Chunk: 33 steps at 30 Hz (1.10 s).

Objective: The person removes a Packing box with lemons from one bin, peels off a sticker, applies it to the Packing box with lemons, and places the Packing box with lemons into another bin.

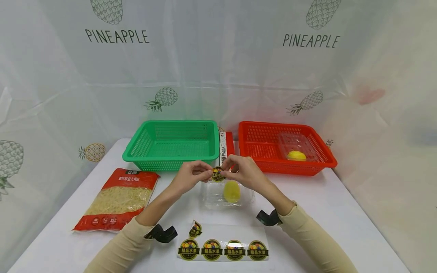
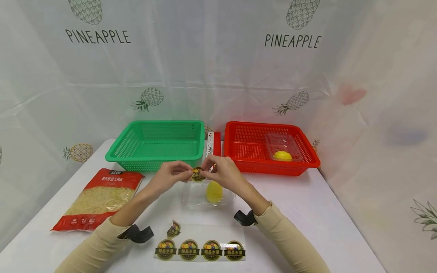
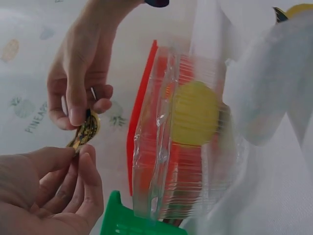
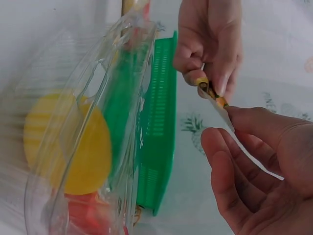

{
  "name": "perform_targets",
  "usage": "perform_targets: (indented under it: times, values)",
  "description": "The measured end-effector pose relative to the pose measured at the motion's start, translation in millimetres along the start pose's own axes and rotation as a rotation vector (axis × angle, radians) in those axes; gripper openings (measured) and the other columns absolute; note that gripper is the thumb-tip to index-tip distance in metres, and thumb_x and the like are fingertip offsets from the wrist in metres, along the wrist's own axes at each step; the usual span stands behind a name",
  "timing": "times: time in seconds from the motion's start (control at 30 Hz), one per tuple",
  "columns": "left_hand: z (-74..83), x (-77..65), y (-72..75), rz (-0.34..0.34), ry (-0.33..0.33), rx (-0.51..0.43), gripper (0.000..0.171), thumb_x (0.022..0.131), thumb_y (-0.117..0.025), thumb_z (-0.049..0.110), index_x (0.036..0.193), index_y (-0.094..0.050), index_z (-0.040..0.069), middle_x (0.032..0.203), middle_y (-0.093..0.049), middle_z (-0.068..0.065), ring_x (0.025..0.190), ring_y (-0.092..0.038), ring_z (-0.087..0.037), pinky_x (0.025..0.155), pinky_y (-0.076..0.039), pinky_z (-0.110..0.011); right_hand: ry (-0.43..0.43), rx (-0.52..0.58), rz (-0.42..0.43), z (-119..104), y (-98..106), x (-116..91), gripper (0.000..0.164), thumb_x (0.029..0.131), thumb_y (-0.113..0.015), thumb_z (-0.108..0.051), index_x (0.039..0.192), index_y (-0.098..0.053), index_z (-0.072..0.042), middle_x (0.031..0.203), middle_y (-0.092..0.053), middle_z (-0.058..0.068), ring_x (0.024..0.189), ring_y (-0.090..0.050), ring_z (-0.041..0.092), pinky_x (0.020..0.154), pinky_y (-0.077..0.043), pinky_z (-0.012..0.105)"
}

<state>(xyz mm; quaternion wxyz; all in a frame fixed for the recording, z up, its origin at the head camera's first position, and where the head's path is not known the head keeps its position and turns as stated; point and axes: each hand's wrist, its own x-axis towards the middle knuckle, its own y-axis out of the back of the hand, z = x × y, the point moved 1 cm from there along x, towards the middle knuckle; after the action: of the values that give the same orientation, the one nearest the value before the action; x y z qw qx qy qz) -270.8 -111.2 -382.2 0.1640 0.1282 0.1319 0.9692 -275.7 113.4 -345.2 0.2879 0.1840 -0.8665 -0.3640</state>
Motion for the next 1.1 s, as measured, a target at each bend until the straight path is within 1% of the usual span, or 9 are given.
perform_targets:
  times: [0.1,0.2,0.33,0.43,0.53,0.67,0.8,0.9,1.1]
  values:
    - [0.2,0.7,1.8,0.018,0.047,-0.067,0.025,0.091,-0.07,0.017,0.112,-0.068,0.002,0.098,-0.074,-0.015,0.089,-0.073,-0.029,0.084,-0.059,-0.042,-0.007,-0.005,-0.006,2.2,-0.4,0.8,0.01,0.085,-0.077,-0.019,0.091,-0.07,-0.016,0.084,-0.072,-0.003,0.064,-0.064,0.008,0.062,-0.055,0.02]
    - [0.2,0.8,2.1,0.029,0.077,-0.117,0.024,0.091,-0.07,0.015,0.111,-0.068,0.003,0.098,-0.073,-0.014,0.091,-0.072,-0.03,0.089,-0.055,-0.051,-0.035,0.023,-0.024,4.7,-0.9,1.7,0.012,0.086,-0.076,-0.019,0.096,-0.073,-0.014,0.086,-0.074,0.0,0.065,-0.064,0.008,0.06,-0.055,0.021]
    - [-1.8,1.6,1.9,0.023,0.087,-0.106,0.025,0.091,-0.07,0.014,0.113,-0.067,0.002,0.102,-0.072,-0.016,0.093,-0.072,-0.031,0.089,-0.056,-0.05,-0.081,0.064,-0.037,6.9,-2.0,3.2,0.014,0.087,-0.075,-0.018,0.099,-0.074,-0.011,0.087,-0.075,0.002,0.07,-0.068,0.008,0.062,-0.057,0.021]
    - [-4.1,2.4,2.0,0.018,0.079,-0.065,0.026,0.091,-0.069,0.015,0.114,-0.067,0.002,0.105,-0.072,-0.017,0.094,-0.072,-0.033,0.087,-0.058,-0.044,-0.105,0.094,-0.047,9.1,-4.3,4.7,0.014,0.087,-0.075,-0.017,0.099,-0.075,-0.01,0.086,-0.075,0.004,0.071,-0.069,0.011,0.062,-0.058,0.023]
    - [-6.8,3.0,2.1,0.03,0.068,-0.014,0.024,0.092,-0.069,0.015,0.113,-0.069,0.004,0.104,-0.072,-0.016,0.093,-0.072,-0.034,0.083,-0.059,-0.039,-0.121,0.121,-0.067,11.7,-7.9,6.3,0.014,0.087,-0.075,-0.015,0.099,-0.075,-0.008,0.084,-0.075,0.005,0.071,-0.07,0.016,0.06,-0.058,0.026]
    - [-7.9,2.8,1.6,0.049,0.018,0.138,0.02,0.092,-0.068,0.014,0.11,-0.071,0.006,0.095,-0.074,-0.015,0.082,-0.072,-0.033,0.072,-0.059,-0.035,-0.133,0.13,-0.096,16.1,-13.0,8.0,0.015,0.087,-0.075,-0.014,0.101,-0.075,-0.007,0.082,-0.075,0.005,0.07,-0.071,0.023,0.058,-0.058,0.027]
    - [-8.6,2.9,0.2,0.068,-0.025,0.281,0.017,0.092,-0.069,0.014,0.107,-0.073,0.008,0.089,-0.073,-0.013,0.073,-0.069,-0.034,0.055,-0.049,-0.024,-0.132,0.119,-0.118,20.0,-17.2,9.2,0.017,0.086,-0.076,-0.014,0.101,-0.075,-0.006,0.081,-0.074,0.005,0.07,-0.071,0.026,0.058,-0.057,0.024]
    - [-10.5,3.7,-0.6,0.076,-0.04,0.32,0.015,0.091,-0.069,0.014,0.105,-0.074,0.009,0.089,-0.073,-0.011,0.071,-0.068,-0.036,0.049,-0.042,-0.021,-0.132,0.109,-0.132,22.7,-19.9,9.6,0.017,0.086,-0.076,-0.014,0.101,-0.075,-0.006,0.081,-0.073,0.005,0.07,-0.07,0.025,0.057,-0.057,0.023]
    - [-14.2,5.1,-0.9,0.086,-0.049,0.349,0.014,0.091,-0.069,0.013,0.104,-0.074,0.01,0.089,-0.073,-0.008,0.069,-0.068,-0.036,0.049,-0.044,-0.021,-0.132,0.109,-0.134,26.6,-23.8,10.1,0.017,0.085,-0.076,-0.013,0.1,-0.075,-0.005,0.079,-0.073,0.004,0.067,-0.069,0.021,0.056,-0.056,0.023]
